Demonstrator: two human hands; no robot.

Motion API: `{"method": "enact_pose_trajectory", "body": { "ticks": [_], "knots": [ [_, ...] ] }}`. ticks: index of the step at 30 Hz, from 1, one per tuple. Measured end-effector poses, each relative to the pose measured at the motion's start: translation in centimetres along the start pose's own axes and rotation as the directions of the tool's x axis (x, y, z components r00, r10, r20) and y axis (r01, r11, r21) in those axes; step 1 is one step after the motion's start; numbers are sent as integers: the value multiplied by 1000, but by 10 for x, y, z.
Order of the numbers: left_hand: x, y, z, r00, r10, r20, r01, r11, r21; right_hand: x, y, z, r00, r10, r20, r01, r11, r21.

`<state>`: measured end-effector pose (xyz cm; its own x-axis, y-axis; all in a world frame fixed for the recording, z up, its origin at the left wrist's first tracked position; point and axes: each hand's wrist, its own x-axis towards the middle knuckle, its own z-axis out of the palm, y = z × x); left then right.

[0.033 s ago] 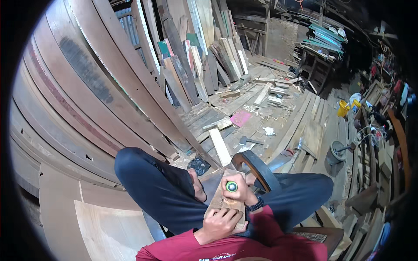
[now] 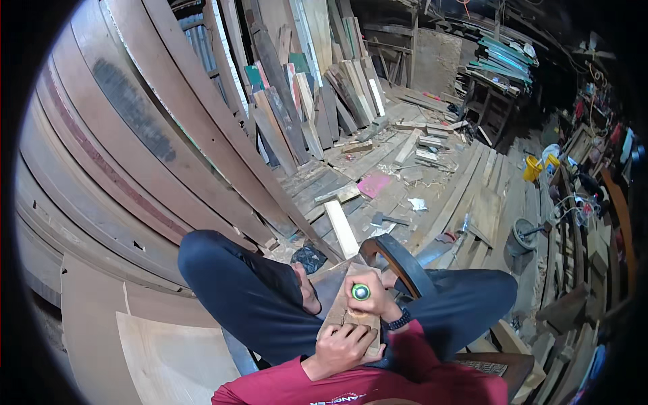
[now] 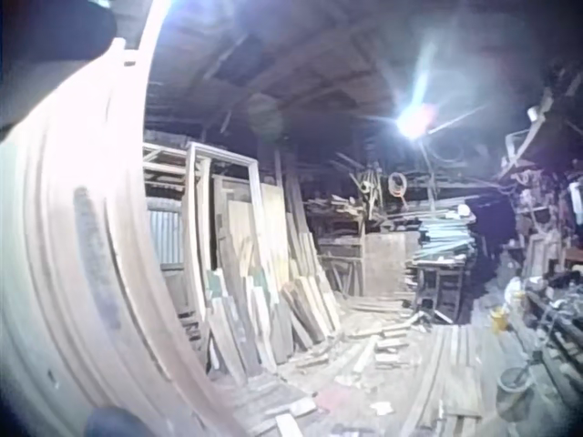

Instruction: Carving designs into a small piece of wood using a handheld chisel.

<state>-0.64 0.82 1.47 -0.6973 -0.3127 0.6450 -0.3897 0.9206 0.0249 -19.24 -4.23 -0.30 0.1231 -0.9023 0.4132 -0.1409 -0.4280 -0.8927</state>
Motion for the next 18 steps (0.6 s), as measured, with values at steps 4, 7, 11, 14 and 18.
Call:
{"method": "enact_pose_trajectory", "body": {
  "ticks": [4,7,11,14,18],
  "knots": [
    [0,0,-1,1000,-10,12,10,1000,15,1,-7,0,1000,19,-4,-19,998,53],
    [0,-1,-1,1000,3,7,-4,1000,13,3,-1,4,995,100,-28,-100,995,18],
    [-1,3,-2,1000,-8,-5,8,1000,2,-9,-15,-3,999,-23,32,22,999,40],
    [0,1,2,1000,-9,17,9,1000,1,0,-2,-3,998,62,-2,-62,996,61],
    [0,1,0,1000,-8,-8,8,1000,9,-1,-3,2,1000,-1,11,2,998,-61]
  ]
}}
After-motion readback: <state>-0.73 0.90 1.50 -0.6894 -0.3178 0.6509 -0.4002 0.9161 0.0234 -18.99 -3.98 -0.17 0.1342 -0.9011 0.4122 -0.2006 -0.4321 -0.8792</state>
